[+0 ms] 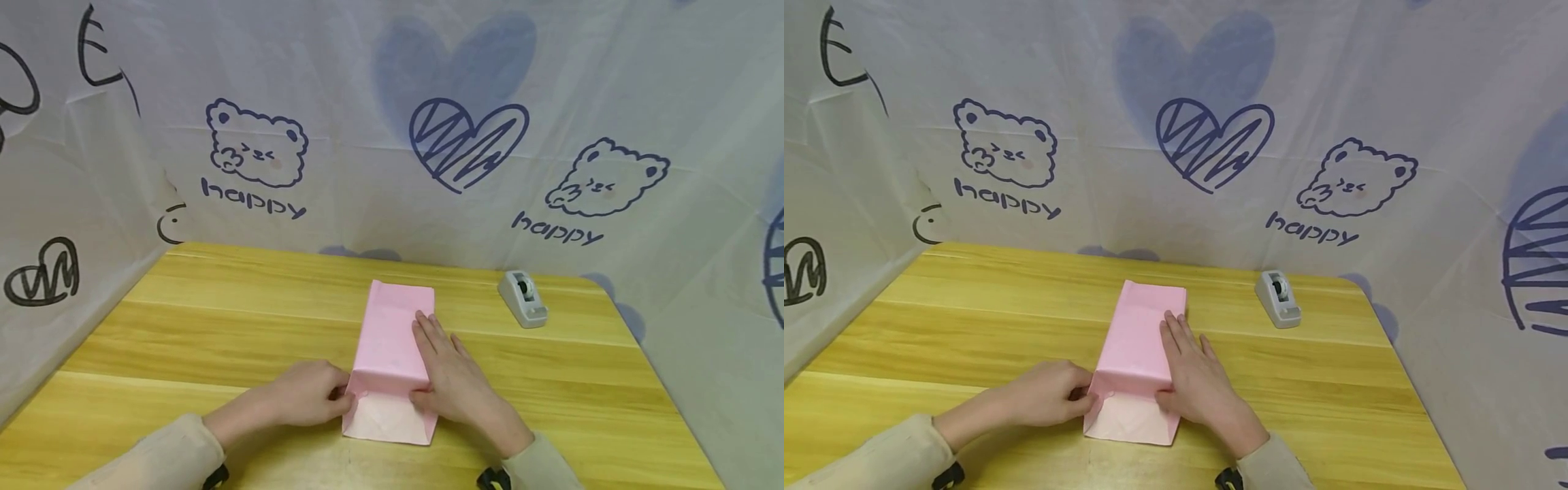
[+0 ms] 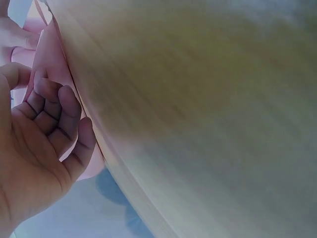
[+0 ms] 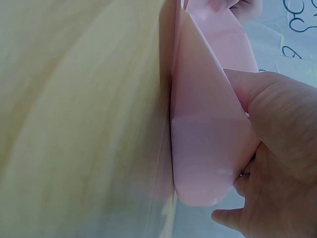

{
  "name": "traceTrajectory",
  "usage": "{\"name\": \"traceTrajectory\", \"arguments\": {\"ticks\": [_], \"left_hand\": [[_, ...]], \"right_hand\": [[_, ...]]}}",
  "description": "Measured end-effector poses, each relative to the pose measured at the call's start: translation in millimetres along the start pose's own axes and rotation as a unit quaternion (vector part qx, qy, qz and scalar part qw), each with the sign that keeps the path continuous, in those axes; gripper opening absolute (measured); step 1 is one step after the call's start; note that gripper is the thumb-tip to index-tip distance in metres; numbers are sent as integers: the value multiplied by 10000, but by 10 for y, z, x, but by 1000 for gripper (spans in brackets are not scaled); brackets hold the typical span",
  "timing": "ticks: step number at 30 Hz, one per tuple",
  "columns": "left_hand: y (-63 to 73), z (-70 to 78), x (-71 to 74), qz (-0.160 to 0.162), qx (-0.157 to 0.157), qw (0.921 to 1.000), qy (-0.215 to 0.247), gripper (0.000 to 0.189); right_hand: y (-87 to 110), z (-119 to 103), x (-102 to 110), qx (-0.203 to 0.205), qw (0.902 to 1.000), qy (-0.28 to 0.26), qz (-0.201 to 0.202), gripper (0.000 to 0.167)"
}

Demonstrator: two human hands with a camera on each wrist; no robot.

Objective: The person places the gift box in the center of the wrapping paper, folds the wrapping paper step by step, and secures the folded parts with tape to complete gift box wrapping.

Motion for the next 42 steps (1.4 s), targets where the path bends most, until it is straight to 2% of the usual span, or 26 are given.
{"name": "traceTrajectory", "arguments": {"ticks": [6,9,11,14,17,20,22,27,31,35,39,42], "left_hand": [[5,23,42,174,-60,9998,-123,37],[-6,32,113,576,-99,9980,-247,36],[-27,44,179,1029,-157,9933,-505,33],[-84,74,272,1686,-228,9802,-1013,36],[-175,143,317,1886,-356,9696,-1516,63],[-286,248,312,1691,-516,9654,-1917,85],[-352,310,288,1428,-519,9667,-2057,91],[-439,398,177,729,-461,9760,-1998,88],[-449,415,103,319,-467,9803,-1891,83],[-442,409,91,150,-412,9826,-1803,82],[-440,396,103,98,-403,9831,-1784,84],[-448,398,119,43,-426,9827,-1801,83]], "right_hand": [[1,7,6,0,10000,-9,15,113],[-2,9,13,77,10000,-19,54,112],[0,9,23,147,9999,-4,72,111],[6,17,44,243,9996,48,118,109],[8,31,59,270,9995,80,122,109],[7,35,70,254,9995,107,129,109],[4,30,72,215,9996,116,108,110],[12,22,51,110,9998,137,-41,114],[34,19,27,58,9999,154,-15,116],[38,13,32,113,9999,23,-39,120],[43,16,91,188,9983,-557,-55,122],[87,45,183,100,9947,-1014,152,120]]}}
Point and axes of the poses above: each hand's wrist, its own y-axis away from the middle knuckle, its own x-axis out of the back of the hand, z = x × y, the point moved 5 cm from there along -y, towards the middle knuckle, and after that the axes turned 10 degrees about x, right-handed, at the moved point
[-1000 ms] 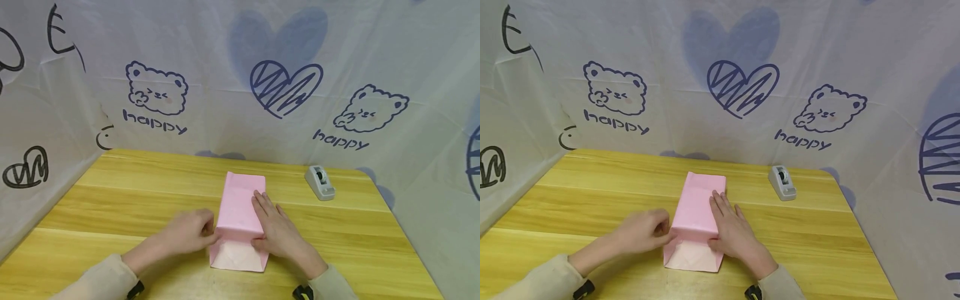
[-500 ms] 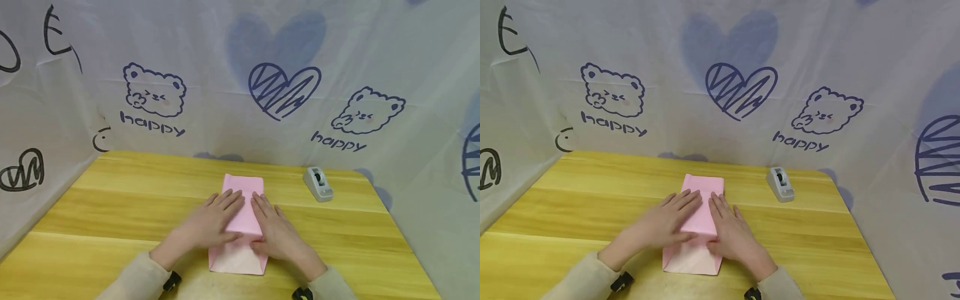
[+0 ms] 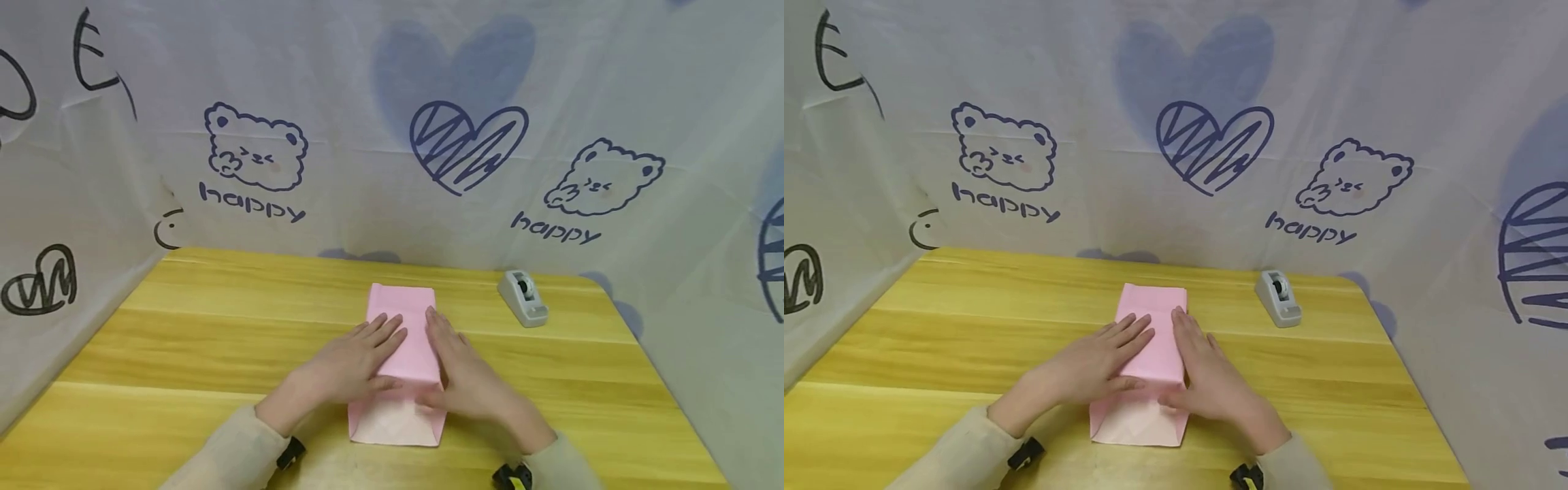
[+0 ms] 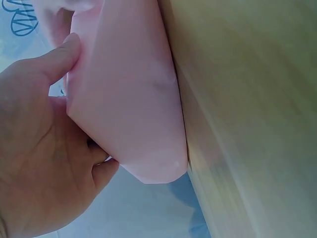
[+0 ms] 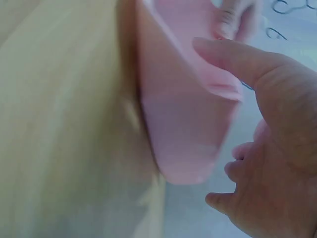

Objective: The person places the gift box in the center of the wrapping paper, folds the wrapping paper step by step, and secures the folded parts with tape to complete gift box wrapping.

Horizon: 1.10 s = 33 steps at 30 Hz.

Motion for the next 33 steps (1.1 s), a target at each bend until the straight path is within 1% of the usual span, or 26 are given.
{"name": "traceTrajectory", "arguments": {"ticks": [3,5,7,10,11,12,15,17,26,33], "left_hand": [[-19,10,11,-51,0,10000,0,83],[-28,12,14,-106,37,9999,-13,83],[-31,12,19,-149,82,9999,-10,84],[-29,13,23,-193,139,9997,-12,84],[-28,16,24,-204,140,9997,-11,84],[-29,20,25,-194,131,9997,4,84],[-29,29,22,-191,124,9997,21,84],[-29,31,22,-183,132,9997,47,84],[-20,20,30,-191,168,9996,144,83],[2,17,38,-192,174,9995,188,82]], "right_hand": [[71,27,110,-96,9995,-74,308,114],[120,36,166,-168,9984,-83,526,104],[161,40,193,-263,9975,-66,648,84],[215,37,187,-392,9972,-91,638,40],[228,37,173,-412,9975,-131,563,30],[242,35,155,-418,9979,-157,473,25],[263,23,94,-321,9989,-250,230,31],[261,14,59,-267,9990,-319,170,35],[208,-15,-2,-314,9979,-432,378,38],[208,-38,-45,-364,9990,-218,117,35]]}}
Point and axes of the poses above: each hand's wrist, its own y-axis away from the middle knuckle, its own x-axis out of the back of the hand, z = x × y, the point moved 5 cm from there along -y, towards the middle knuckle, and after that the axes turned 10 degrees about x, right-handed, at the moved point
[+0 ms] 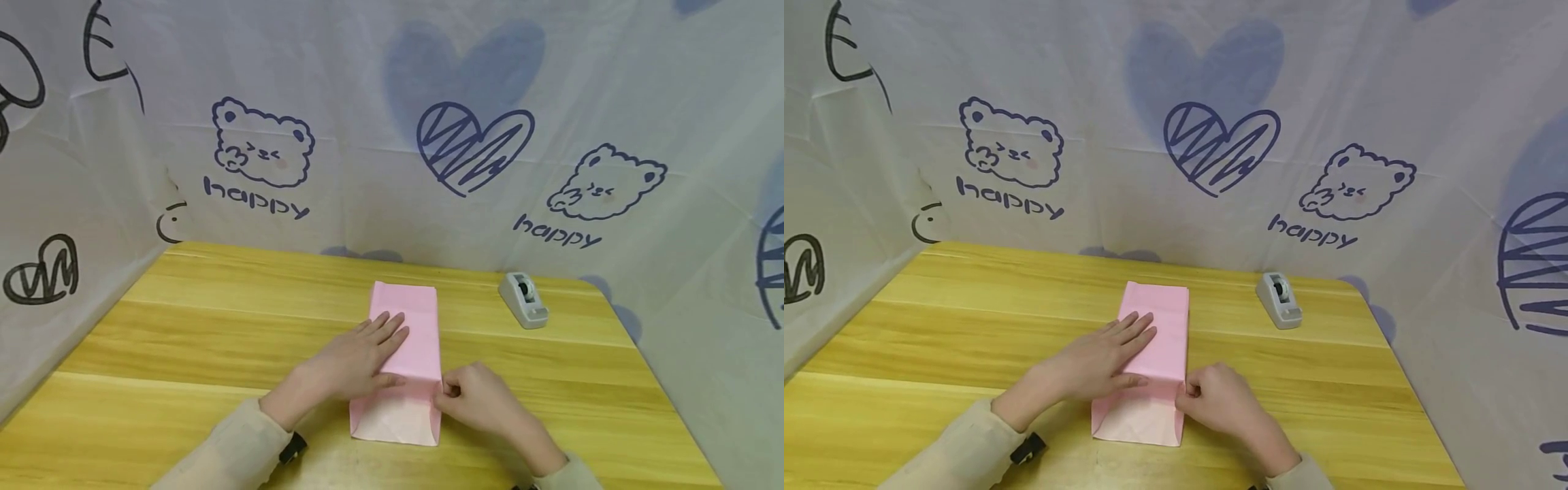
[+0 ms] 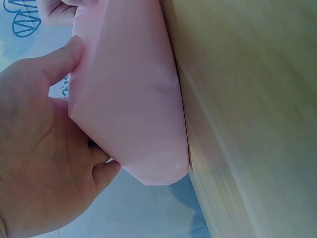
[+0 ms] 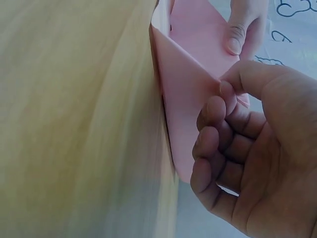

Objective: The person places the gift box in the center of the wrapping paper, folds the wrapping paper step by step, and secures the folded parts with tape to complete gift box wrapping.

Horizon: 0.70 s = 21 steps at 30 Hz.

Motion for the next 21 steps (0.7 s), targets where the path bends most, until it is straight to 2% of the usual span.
{"name": "traceTrajectory", "arguments": {"ticks": [8,21], "left_hand": [[-18,-3,-13,53,-17,10000,15,82],[-13,-15,-30,8,18,10000,-15,84]], "right_hand": [[-21,-1,-24,-237,9996,138,66,35],[-31,41,-69,-536,9980,-339,9,33]]}}
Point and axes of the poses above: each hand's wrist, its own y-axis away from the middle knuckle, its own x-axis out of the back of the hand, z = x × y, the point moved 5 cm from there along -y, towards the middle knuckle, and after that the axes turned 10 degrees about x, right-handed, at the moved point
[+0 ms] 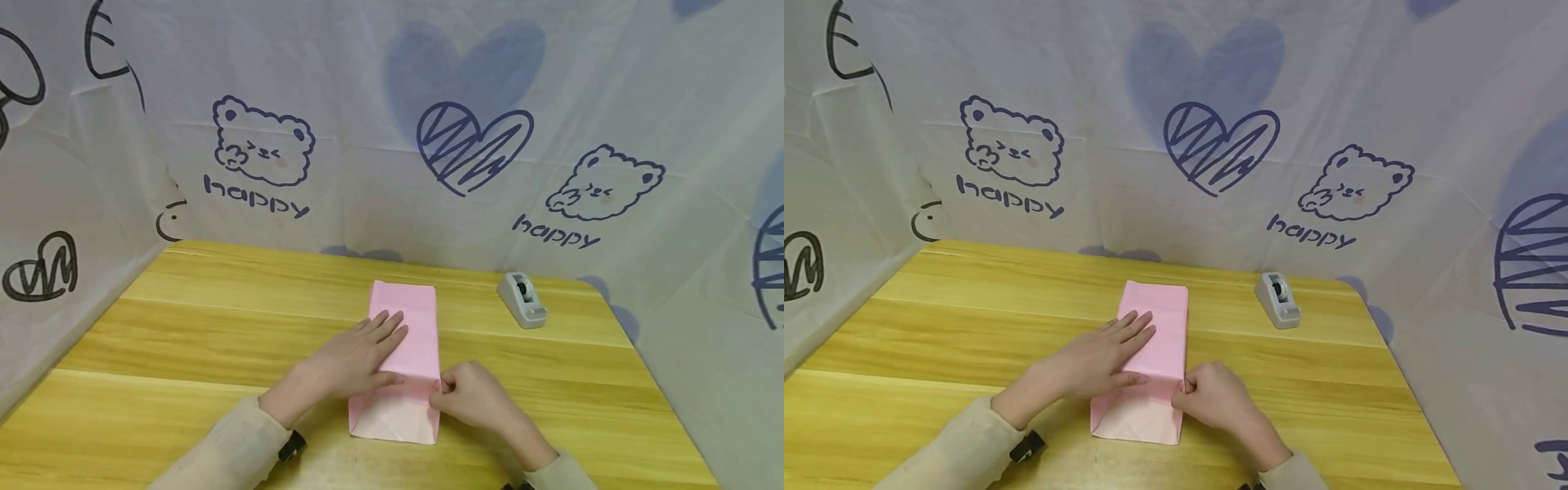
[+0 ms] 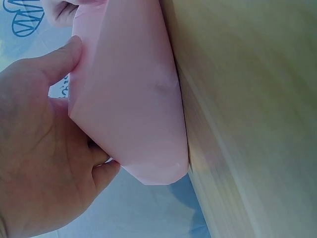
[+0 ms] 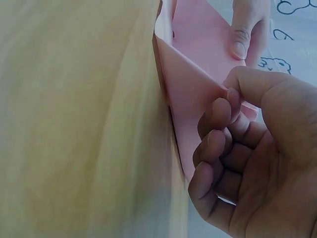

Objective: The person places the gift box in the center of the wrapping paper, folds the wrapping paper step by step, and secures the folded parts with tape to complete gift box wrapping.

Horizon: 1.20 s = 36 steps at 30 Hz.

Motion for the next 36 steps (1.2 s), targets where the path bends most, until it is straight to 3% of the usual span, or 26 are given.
{"name": "traceTrajectory", "arguments": {"ticks": [12,19,29,36], "left_hand": [[1,20,-2,-3,-29,10000,4,82],[-4,25,-9,24,-21,10000,28,82],[-4,-7,1,42,-5,10000,79,82],[-6,-7,3,17,4,10000,65,83]], "right_hand": [[21,35,-58,-38,9997,-133,-185,38],[55,58,-100,-145,9992,-381,-33,35],[109,31,-193,410,9990,-110,-138,30],[137,22,-210,427,9983,-176,-351,36]]}}
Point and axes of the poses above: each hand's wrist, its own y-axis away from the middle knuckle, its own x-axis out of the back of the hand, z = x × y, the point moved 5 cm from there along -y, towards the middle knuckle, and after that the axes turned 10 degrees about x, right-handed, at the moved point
